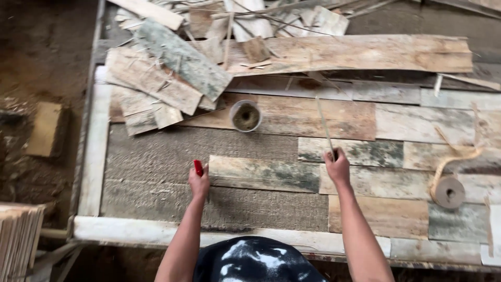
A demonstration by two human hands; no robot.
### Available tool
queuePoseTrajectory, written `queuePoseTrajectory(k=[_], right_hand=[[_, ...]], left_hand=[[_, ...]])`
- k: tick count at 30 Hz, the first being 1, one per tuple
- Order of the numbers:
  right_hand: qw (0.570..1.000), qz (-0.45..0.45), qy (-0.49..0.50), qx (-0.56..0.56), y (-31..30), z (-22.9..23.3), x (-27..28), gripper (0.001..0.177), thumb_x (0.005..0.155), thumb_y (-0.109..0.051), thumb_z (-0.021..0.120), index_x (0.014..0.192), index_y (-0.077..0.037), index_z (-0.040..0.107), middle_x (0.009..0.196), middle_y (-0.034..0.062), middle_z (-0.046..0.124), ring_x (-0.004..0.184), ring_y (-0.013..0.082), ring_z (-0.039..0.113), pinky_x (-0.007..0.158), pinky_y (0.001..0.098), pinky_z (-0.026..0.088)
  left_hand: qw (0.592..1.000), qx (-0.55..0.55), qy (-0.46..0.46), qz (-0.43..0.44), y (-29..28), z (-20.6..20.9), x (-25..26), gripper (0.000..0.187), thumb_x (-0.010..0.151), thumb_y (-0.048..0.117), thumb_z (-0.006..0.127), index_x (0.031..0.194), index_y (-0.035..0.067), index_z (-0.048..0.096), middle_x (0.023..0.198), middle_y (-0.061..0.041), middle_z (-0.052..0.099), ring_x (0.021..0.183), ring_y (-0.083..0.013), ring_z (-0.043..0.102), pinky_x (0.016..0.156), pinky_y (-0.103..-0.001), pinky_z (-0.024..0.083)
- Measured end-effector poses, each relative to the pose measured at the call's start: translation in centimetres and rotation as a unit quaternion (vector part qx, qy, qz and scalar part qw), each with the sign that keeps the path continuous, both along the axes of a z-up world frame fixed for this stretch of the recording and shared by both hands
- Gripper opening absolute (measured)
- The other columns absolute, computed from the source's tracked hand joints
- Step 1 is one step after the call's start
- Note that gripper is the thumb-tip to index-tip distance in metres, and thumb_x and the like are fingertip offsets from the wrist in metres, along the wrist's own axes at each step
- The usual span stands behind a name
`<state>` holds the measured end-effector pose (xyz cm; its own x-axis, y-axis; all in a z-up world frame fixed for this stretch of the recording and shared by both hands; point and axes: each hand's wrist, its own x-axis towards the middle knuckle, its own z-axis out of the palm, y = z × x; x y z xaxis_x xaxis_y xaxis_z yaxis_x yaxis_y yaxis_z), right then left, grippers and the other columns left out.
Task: The person arranges weathered wooden planks on a flat surface, picking up pieces from a pile and placing them in rows. The person uses a red-handled tool to adjust the position of the planks while building up a layered pattern.
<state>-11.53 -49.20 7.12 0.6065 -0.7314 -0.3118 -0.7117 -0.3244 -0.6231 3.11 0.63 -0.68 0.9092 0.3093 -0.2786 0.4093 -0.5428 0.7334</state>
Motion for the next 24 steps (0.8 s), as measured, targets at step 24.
queuePoseTrajectory(k=[24], right_hand=[[0.894, 0.22, -0.095, 0.378, 41.6, 7.0, 21.8, 0.03, 0.107, -0.014, 0.051, 0.13, 0.004, 0.059, 0.119, 0.0253, 0.068, 0.102, 0.0342, 0.07, 0.086, 0.0452, 0.061]], left_hand=[[0.916, -0.39, 0.044, 0.086, 14.6, 9.5, 6.9, 0.015, 0.096, 0.016, 0.072, 0.106, 0.005, 0.071, 0.061, -0.005, 0.056, 0.042, -0.0166, 0.051, 0.033, -0.03, 0.041]])
